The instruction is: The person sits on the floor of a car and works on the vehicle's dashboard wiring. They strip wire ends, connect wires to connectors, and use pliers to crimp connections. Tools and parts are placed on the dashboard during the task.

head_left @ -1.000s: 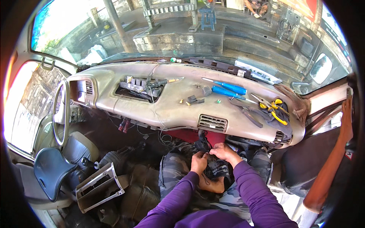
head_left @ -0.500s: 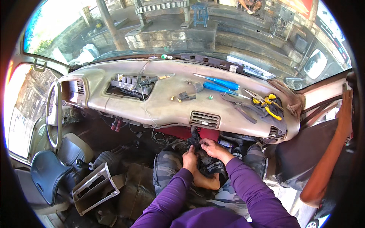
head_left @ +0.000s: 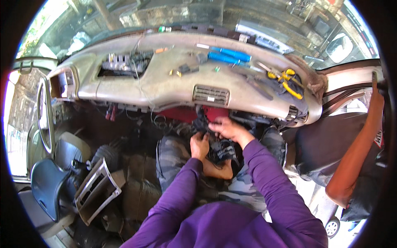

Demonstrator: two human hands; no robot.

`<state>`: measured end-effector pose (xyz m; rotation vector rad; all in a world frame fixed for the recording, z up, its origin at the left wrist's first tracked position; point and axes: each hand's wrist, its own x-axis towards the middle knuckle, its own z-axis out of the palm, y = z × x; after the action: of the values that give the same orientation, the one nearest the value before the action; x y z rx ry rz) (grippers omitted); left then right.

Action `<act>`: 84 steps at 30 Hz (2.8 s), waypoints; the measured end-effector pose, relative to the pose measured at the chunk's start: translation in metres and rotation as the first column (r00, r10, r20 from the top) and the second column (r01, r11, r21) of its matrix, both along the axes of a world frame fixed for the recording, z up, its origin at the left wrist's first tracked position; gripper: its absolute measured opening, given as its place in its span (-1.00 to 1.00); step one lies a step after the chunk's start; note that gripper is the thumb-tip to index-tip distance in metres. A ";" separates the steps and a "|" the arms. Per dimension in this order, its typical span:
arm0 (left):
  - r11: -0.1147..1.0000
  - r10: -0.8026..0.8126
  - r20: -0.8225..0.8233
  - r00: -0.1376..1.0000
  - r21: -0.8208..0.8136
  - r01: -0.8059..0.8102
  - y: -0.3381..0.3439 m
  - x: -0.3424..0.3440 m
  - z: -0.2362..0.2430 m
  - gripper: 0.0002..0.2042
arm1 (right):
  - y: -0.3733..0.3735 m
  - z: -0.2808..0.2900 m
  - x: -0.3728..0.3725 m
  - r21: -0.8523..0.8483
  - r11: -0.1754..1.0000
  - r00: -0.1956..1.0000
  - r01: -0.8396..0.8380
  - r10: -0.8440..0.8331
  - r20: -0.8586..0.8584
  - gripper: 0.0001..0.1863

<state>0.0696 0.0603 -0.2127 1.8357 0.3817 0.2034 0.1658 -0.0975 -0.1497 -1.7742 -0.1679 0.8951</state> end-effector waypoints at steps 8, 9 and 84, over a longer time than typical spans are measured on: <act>0.928 0.117 -0.221 0.968 -0.322 -0.186 -0.004 0.009 0.037 -0.45 | 0.000 -0.009 0.001 -0.019 0.977 0.977 0.213 -0.214 -0.016 -0.77; 0.872 0.142 -0.262 0.955 -0.423 -0.246 -0.005 0.009 0.034 -0.46 | 0.001 -0.018 -0.002 -0.050 0.988 0.985 0.148 -0.142 0.095 -0.76; 0.967 -0.088 -0.134 0.987 0.226 0.116 0.006 0.016 0.016 -0.69 | 0.020 0.008 -0.047 -0.594 0.805 0.809 0.003 0.347 0.475 -0.51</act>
<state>0.0852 0.0664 -0.1967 2.1014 0.3592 0.0655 0.1188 -0.0777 -0.1420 -2.6137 -0.5064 0.5373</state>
